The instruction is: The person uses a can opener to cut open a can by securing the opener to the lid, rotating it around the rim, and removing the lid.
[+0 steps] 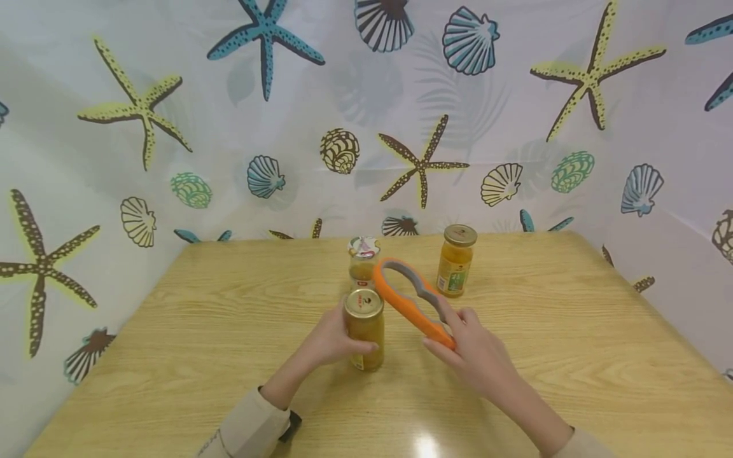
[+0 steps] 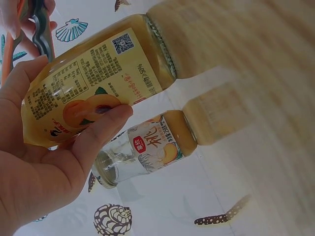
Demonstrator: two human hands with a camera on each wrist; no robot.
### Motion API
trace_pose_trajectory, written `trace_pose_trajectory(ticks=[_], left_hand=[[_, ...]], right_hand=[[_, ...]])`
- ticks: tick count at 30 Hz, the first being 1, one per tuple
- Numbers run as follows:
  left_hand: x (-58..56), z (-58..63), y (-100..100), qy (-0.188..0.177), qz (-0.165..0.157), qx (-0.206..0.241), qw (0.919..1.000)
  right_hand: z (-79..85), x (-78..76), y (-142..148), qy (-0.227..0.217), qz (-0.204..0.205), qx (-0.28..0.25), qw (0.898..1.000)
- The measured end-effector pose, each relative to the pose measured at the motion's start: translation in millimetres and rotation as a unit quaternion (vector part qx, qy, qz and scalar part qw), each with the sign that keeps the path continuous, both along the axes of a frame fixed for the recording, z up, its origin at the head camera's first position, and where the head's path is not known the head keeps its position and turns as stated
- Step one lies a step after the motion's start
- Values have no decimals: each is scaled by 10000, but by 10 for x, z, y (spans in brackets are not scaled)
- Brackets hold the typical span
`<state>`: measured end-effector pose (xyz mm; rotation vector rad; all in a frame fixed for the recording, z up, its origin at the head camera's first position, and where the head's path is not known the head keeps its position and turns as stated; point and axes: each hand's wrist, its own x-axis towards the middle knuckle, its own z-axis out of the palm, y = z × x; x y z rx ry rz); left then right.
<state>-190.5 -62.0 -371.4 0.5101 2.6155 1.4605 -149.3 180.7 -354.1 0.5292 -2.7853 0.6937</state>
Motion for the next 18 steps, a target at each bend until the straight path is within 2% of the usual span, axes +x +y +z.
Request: trace_pose_trajectory(ticks=[18], left_hand=[[9, -2, -5, 149, -152, 13, 9998]], right_hand=[[108, -48, -265, 29, 365, -227, 9991]])
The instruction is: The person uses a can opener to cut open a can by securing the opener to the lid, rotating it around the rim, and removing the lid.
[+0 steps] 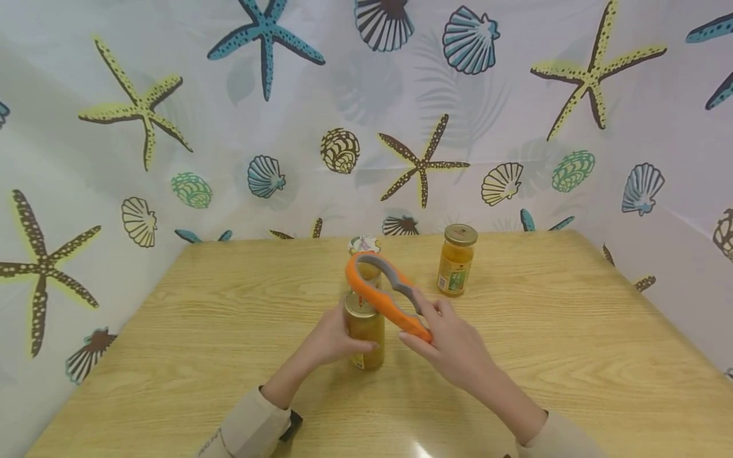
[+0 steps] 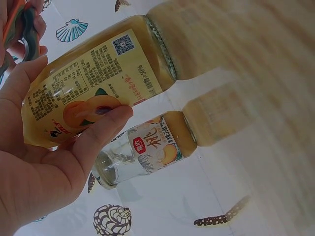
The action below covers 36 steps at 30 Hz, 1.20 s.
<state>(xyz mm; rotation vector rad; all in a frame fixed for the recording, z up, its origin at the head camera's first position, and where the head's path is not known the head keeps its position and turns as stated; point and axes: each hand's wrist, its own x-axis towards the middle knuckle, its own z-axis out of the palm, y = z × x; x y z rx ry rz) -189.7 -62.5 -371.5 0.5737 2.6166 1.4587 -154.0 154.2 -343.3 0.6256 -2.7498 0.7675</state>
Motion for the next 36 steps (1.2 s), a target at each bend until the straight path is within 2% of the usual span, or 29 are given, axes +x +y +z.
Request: trace_pose_trajectory(ticks=[19, 27, 36], left_hand=[[0, -29, 1, 39, -63, -14, 10000], [4, -55, -9, 170, -130, -42, 9998], [11, -26, 0, 158, -138, 101, 9997]], right_hand=[[4, -70, -231, 333, 269, 41, 9991], [-11, -85, -312, 685, 329, 57, 9971], [-15, -110, -345, 640, 372, 101, 9972]])
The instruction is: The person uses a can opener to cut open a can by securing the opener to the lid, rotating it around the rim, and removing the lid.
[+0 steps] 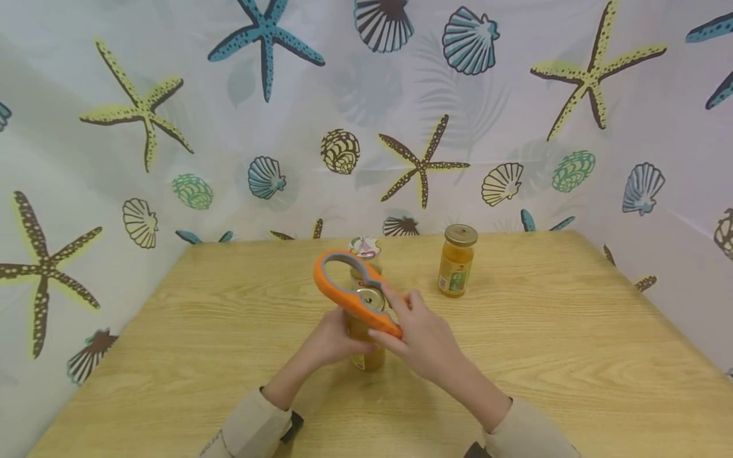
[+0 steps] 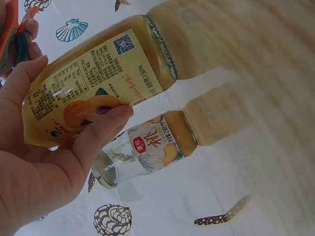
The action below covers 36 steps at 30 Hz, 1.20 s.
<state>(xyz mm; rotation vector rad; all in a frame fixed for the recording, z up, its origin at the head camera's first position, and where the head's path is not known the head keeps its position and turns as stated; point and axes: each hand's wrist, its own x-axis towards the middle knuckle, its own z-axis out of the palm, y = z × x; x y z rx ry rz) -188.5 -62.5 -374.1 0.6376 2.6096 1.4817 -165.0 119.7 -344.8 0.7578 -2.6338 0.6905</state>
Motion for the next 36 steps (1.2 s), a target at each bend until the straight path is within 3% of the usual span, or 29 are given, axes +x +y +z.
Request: trace_pose_trajectory(ticks=[5, 11, 18, 26, 36], left_hand=[[18, 12, 1, -28, 10, 60, 10000], [27, -1, 2, -89, -43, -33, 9999], [16, 5, 13, -113, -29, 5, 9999], [-33, 9, 14, 92, 93, -90, 9999], [-14, 1, 10, -108, 26, -10, 9999]], right_hand=[[-6, 2, 1, 30, 7, 62, 10000], [41, 37, 15, -620, -42, 121, 9980], [93, 28, 67, -1233, 280, -38, 9920], [119, -53, 100, -1141, 549, -372, 9912], [104, -87, 152, -1642, 787, -826, 9798]])
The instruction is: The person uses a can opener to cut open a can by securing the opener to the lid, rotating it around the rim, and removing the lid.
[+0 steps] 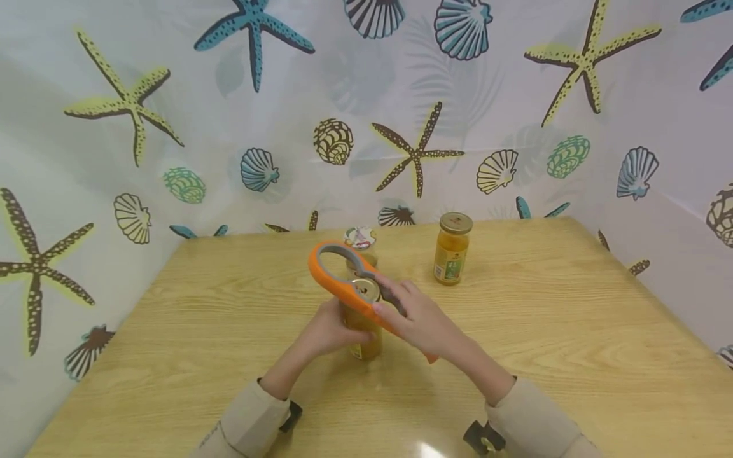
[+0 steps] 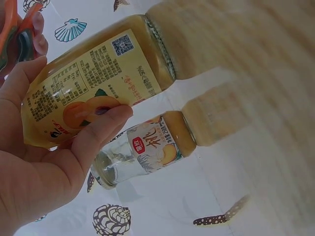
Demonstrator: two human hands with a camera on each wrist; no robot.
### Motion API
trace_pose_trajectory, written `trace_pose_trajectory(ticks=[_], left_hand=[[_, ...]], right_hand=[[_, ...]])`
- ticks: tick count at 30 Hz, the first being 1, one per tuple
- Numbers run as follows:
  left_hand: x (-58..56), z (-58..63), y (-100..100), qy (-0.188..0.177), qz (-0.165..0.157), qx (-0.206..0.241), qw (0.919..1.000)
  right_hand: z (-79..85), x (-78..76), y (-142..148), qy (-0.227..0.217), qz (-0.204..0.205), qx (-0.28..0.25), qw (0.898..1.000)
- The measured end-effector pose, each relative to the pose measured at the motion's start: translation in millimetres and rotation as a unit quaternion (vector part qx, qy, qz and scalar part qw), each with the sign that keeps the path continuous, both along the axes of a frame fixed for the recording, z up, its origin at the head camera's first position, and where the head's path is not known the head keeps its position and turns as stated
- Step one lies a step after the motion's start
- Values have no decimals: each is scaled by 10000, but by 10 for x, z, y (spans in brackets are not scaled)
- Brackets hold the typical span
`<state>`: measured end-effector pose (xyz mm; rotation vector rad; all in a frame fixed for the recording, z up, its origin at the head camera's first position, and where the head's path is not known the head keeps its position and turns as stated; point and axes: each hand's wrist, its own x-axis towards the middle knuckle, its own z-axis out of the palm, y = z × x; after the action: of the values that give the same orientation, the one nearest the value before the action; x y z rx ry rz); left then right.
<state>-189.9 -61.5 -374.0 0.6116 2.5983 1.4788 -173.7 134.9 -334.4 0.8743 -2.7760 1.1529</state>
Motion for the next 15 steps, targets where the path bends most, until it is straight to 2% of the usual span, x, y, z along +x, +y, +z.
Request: trace_pose_trajectory(ticks=[5, 10, 15], left_hand=[[10, 7, 0, 27, -54, -15, 10000], [23, 9, 3, -10, -54, 31, 10000], [14, 9, 9, 2, -72, 68, 10000]], right_hand=[[-3, -43, 23, -211, 277, -262, 9991], [-10, -84, 45, -871, 664, -531, 9926], [-13, -129, 70, -1012, 947, -569, 9887]])
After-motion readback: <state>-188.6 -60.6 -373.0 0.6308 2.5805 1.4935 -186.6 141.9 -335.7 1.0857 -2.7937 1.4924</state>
